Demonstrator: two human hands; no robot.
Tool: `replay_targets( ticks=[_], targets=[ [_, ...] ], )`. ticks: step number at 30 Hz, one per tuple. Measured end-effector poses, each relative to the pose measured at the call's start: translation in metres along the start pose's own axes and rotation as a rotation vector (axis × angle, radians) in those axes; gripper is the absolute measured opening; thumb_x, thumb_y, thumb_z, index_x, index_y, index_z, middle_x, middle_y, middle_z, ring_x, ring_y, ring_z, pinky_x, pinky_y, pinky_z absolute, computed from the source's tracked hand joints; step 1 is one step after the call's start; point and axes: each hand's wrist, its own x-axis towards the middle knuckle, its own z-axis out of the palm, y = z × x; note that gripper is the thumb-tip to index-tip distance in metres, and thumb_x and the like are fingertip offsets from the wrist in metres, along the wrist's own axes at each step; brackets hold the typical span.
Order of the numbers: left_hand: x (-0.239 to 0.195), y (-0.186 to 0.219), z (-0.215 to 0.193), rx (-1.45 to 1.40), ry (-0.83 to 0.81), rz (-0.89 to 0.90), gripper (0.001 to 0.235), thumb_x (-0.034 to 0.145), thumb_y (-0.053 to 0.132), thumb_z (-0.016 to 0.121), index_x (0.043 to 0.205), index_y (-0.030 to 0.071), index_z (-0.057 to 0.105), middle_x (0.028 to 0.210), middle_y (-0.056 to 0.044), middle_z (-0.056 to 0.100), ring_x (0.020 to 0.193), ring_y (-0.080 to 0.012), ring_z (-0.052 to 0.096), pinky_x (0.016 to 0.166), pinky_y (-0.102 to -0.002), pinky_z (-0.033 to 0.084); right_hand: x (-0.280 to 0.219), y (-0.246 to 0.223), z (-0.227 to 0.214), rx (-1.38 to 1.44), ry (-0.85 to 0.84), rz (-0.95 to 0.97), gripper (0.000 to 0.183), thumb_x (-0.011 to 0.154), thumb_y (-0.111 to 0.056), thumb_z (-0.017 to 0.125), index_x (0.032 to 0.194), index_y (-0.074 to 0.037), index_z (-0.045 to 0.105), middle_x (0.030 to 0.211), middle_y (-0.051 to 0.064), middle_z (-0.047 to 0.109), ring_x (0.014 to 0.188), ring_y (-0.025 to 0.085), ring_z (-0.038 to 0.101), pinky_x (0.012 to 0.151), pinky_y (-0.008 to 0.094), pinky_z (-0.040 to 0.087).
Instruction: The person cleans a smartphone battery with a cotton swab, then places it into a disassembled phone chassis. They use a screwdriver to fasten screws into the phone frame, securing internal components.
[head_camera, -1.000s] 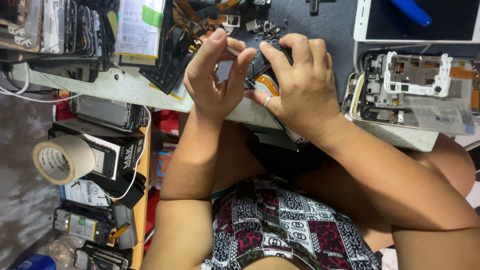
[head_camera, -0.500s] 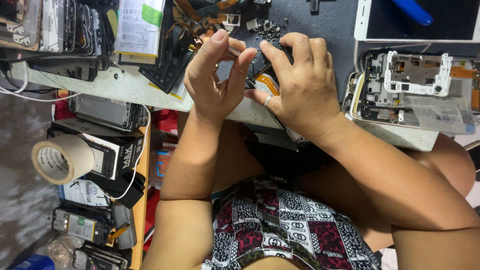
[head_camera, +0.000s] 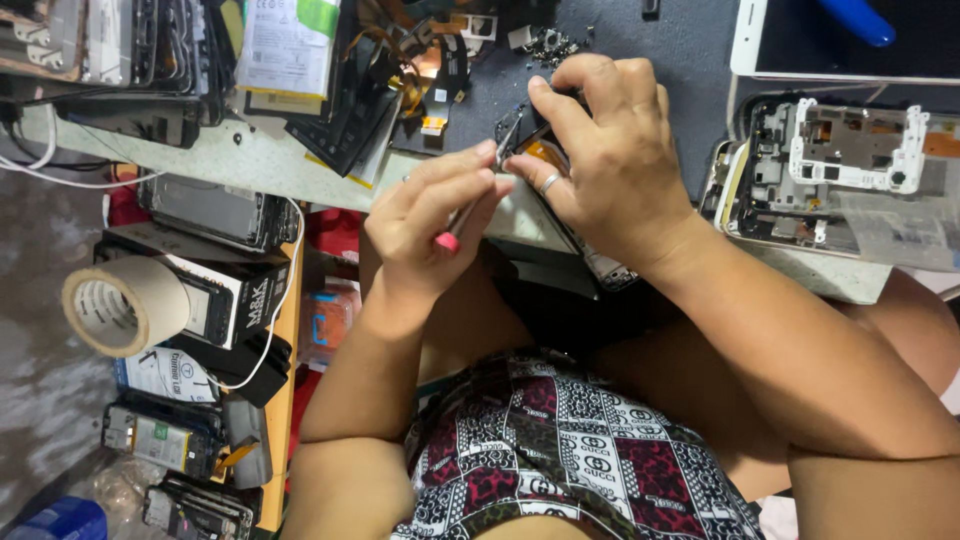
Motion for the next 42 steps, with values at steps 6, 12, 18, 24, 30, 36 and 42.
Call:
replay_targets(
  ticks=[6,12,18,24,30,36,42],
  targets=[
    [-0.004,-0.007,0.004,0.045,-0.066,0.137,0.016,0.088,-0.010,0.081,0.099,-0.007,0.070,0.117,-0.023,0.069,0.108,-0.0374,0.074,0.094,-0.042,0.064,0.003,0.001,0.000,0.087,0.037,-0.007,0.045,0.088,-0.025,0.089,0.123,-0.006,0.070,0.121,0.007,0.058,0.117,0.029,0.053,0.103,0.042,0.043],
    [-0.009,-0.014,0.010,0.132,-0.035,0.215,0.016,0.088,-0.012,0.078,0.102,-0.007,0.069,0.117,-0.023,0.069,0.113,-0.0405,0.072,0.096,-0.044,0.064,0.004,0.002,-0.002,0.111,0.020,0.006,0.039,0.090,-0.024,0.088,0.121,-0.008,0.072,0.119,0.007,0.059,0.113,0.029,0.055,0.100,0.042,0.044],
    [-0.014,-0.016,0.016,0.104,0.092,0.146,0.022,0.090,-0.011,0.081,0.105,-0.002,0.068,0.118,-0.021,0.069,0.114,-0.0370,0.072,0.097,-0.042,0.064,0.009,0.002,0.001,0.095,0.042,0.026,0.022,0.096,-0.017,0.083,0.115,-0.011,0.074,0.110,0.004,0.060,0.106,0.025,0.056,0.097,0.041,0.044],
    [-0.011,-0.008,0.016,0.028,0.184,0.035,0.023,0.093,-0.008,0.080,0.107,0.001,0.064,0.118,-0.021,0.070,0.112,-0.0343,0.074,0.097,-0.039,0.064,0.022,-0.001,0.000,0.029,0.084,0.016,0.021,0.093,-0.021,0.084,0.110,-0.014,0.076,0.104,0.002,0.059,0.101,0.025,0.057,0.084,0.041,0.042],
    [-0.010,-0.004,0.011,0.062,0.212,0.004,0.027,0.093,-0.002,0.082,0.108,0.002,0.060,0.117,-0.022,0.071,0.103,-0.0308,0.075,0.089,-0.035,0.063,0.029,-0.008,0.013,0.077,0.077,0.035,0.014,0.091,-0.021,0.083,0.102,-0.016,0.075,0.098,0.001,0.058,0.096,0.024,0.057,0.081,0.042,0.042],
    [-0.007,-0.002,0.012,0.117,0.230,-0.008,0.027,0.094,0.000,0.082,0.106,0.002,0.058,0.115,-0.021,0.072,0.099,-0.0292,0.075,0.085,-0.034,0.062,0.033,-0.004,0.020,0.075,0.099,0.081,0.010,0.094,-0.019,0.079,0.095,-0.014,0.070,0.095,0.003,0.059,0.093,0.026,0.060,0.079,0.042,0.044],
    [-0.008,-0.004,0.009,0.073,0.219,-0.041,0.028,0.094,-0.001,0.083,0.107,0.002,0.058,0.117,-0.021,0.072,0.100,-0.0286,0.074,0.083,-0.031,0.060,0.037,0.000,0.005,0.159,0.184,0.100,0.026,0.093,0.005,0.063,0.116,-0.007,0.067,0.100,0.012,0.061,0.092,0.032,0.065,0.079,0.044,0.052]
  ],
)
